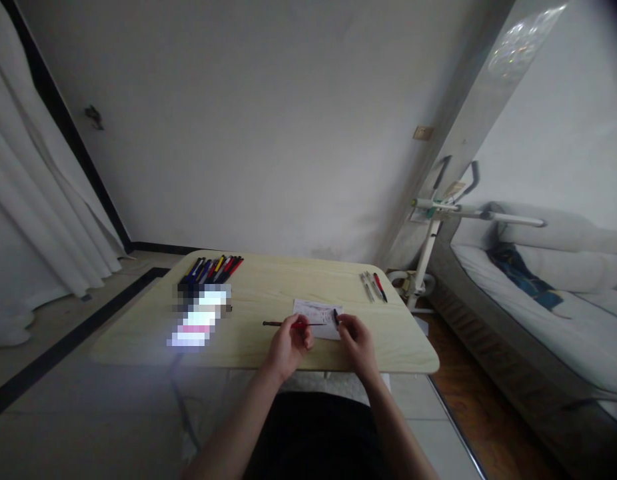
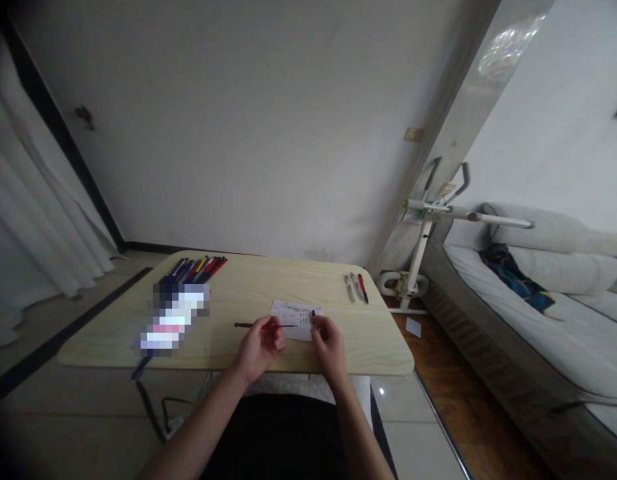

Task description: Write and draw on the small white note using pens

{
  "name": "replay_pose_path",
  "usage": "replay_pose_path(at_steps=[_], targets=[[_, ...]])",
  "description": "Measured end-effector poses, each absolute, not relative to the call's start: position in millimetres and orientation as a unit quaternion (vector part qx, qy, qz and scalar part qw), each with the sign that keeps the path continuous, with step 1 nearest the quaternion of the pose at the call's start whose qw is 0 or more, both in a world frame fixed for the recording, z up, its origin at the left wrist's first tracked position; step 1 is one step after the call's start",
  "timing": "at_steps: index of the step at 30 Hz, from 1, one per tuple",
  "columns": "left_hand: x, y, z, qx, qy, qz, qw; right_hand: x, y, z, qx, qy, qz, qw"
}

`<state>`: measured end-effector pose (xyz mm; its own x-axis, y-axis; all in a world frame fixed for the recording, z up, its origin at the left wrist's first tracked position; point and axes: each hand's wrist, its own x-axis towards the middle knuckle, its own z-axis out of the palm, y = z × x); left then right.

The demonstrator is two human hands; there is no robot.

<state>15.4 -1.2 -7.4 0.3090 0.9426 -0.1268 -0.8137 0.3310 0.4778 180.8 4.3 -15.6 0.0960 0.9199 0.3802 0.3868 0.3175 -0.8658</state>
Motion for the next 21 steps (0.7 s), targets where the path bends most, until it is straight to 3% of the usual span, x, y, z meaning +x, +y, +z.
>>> replay_pose_path(at_steps=[8,21], targets=[[16,-1,-5,0.165,0.204,0.559,0.786,155,0,-19,-0.464,-0.595,0.353,0.553],[16,-1,-9,0.188,0.188,0.557,0.787,140,-1,-16,-0.456,-0.570,0.389,0.561]])
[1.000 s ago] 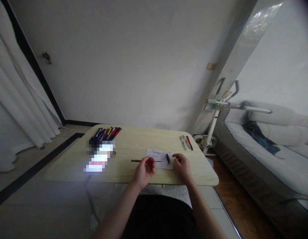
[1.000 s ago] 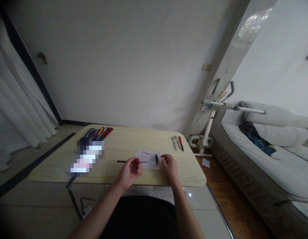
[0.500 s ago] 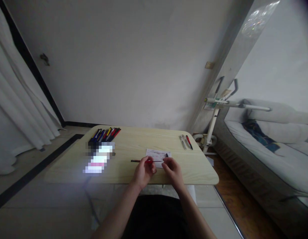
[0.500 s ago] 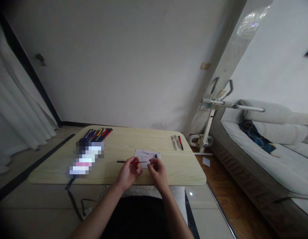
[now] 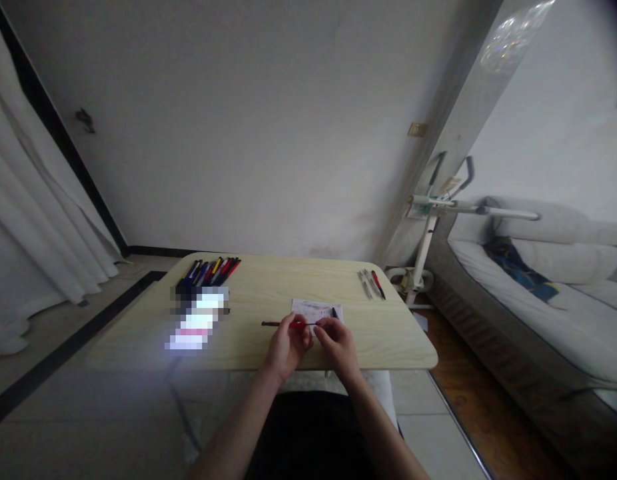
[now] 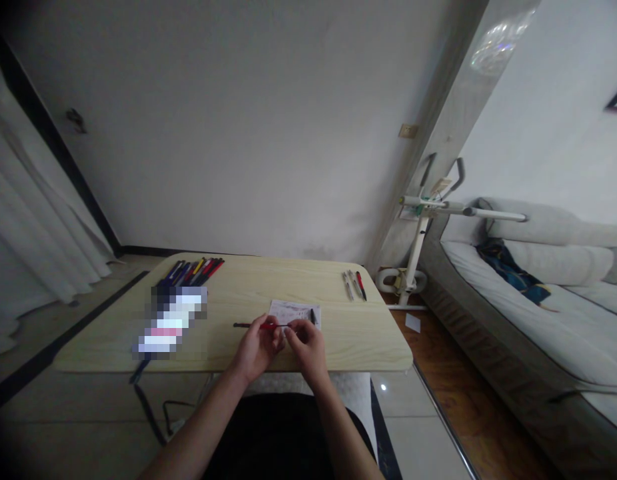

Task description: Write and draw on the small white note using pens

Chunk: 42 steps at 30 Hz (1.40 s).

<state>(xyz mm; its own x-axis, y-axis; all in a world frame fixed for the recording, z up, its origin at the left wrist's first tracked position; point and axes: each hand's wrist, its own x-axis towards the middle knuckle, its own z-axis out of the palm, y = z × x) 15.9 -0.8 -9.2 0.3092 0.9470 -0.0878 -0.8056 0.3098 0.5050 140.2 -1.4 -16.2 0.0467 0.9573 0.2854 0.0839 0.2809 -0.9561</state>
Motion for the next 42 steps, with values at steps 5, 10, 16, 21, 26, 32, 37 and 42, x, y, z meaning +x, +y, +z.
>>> replay_pose_path(at_steps=[5,10,16,21,26,32,37,42], targets=[[16,-1,-9,0.194,0.188,0.555,0.787,137,-3,-15,-0.454,-0.555,0.403,0.569],[18,-1,-8,0.206,0.214,0.555,0.777,138,-6,-13,-0.442,-0.551,0.420,0.570],[21,-2,-6,0.235,0.228,0.561,0.760,140,-8,-11,-0.416,-0.539,0.452,0.577],[23,-4,-5,0.248,0.239,0.565,0.749,141,-9,-11,-0.400,-0.543,0.465,0.574],[25,-5,-6,0.275,0.269,0.579,0.719,142,-9,-13,-0.405,-0.543,0.470,0.566],[27,-2,-8,0.318,0.284,0.610,0.668,143,-9,-15,-0.427,-0.572,0.432,0.552],[29,-2,-8,0.310,0.300,0.633,0.642,143,-10,-15,-0.436,-0.585,0.414,0.544],[27,-2,-10,0.333,0.351,0.640,0.596,141,-9,-17,-0.447,-0.611,0.369,0.539]])
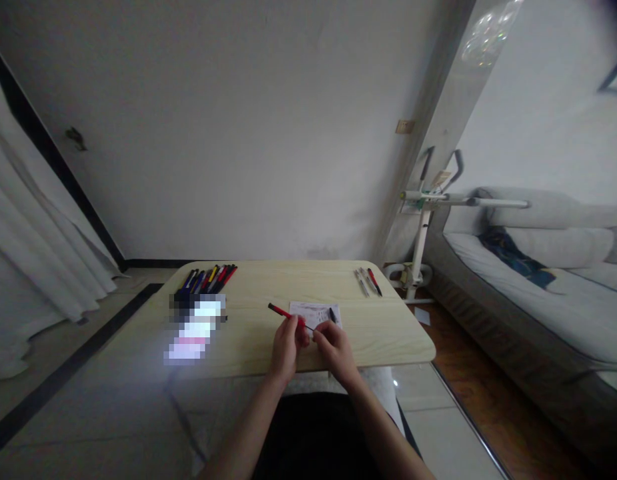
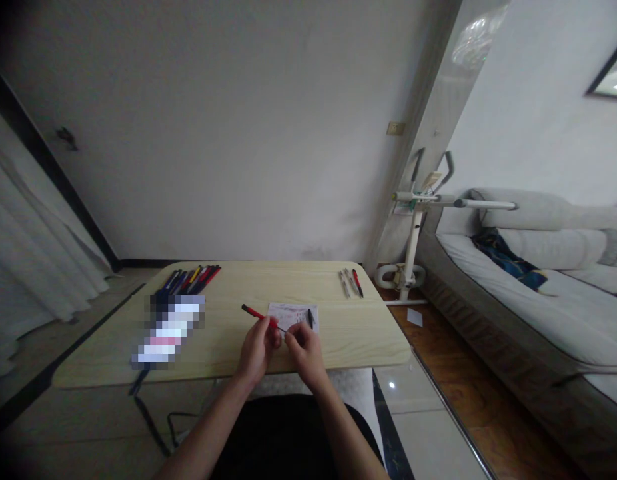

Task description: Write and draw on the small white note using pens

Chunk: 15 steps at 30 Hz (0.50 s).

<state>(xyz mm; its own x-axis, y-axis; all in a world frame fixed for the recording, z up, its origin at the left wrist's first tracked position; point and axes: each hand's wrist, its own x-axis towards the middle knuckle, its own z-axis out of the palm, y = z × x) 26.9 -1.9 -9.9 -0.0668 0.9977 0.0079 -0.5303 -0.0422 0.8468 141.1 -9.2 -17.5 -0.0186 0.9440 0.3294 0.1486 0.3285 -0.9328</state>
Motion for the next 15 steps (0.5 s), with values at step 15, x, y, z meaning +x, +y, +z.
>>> replay_pose_path(at_steps=[15], targets=[[11,6,-12,0.395,0.430,0.662,0.470,131,-15,-14,-0.490,-0.677,0.279,0.474]])
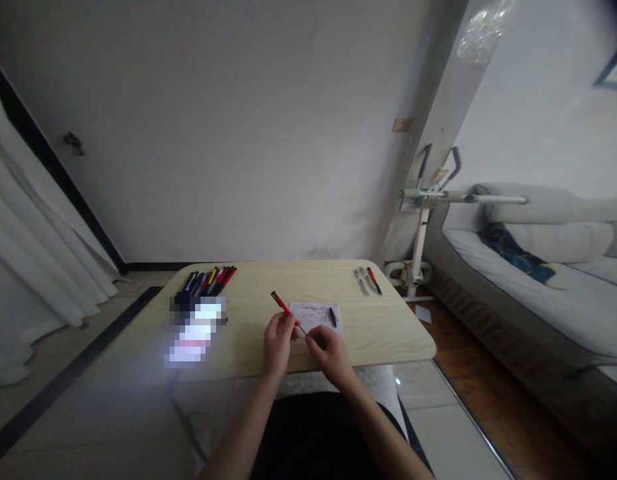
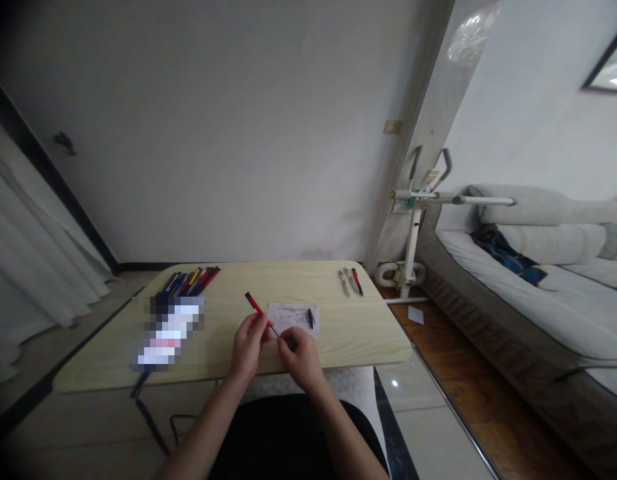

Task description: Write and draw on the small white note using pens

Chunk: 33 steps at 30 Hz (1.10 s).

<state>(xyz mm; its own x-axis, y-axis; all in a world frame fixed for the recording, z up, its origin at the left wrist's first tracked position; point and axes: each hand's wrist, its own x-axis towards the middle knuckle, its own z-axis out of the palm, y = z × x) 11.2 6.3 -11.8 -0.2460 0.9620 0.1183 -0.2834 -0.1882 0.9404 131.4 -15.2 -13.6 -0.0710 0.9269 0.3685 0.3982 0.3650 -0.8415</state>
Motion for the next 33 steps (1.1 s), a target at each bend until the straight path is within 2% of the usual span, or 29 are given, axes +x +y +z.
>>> replay_pose_path(at_steps=[22,33], targets=[[8.9,-1.1,-1.7,0.367,0.392,0.686,0.491,129.9,-16.3,-15.0,-0.487,-0.698,0.265,0.454],[10.1,-1.6,-2.4,0.355,0.412,0.695,0.470,130.0,-18.3,-12.9,-0.488,-0.709,0.250,0.444]])
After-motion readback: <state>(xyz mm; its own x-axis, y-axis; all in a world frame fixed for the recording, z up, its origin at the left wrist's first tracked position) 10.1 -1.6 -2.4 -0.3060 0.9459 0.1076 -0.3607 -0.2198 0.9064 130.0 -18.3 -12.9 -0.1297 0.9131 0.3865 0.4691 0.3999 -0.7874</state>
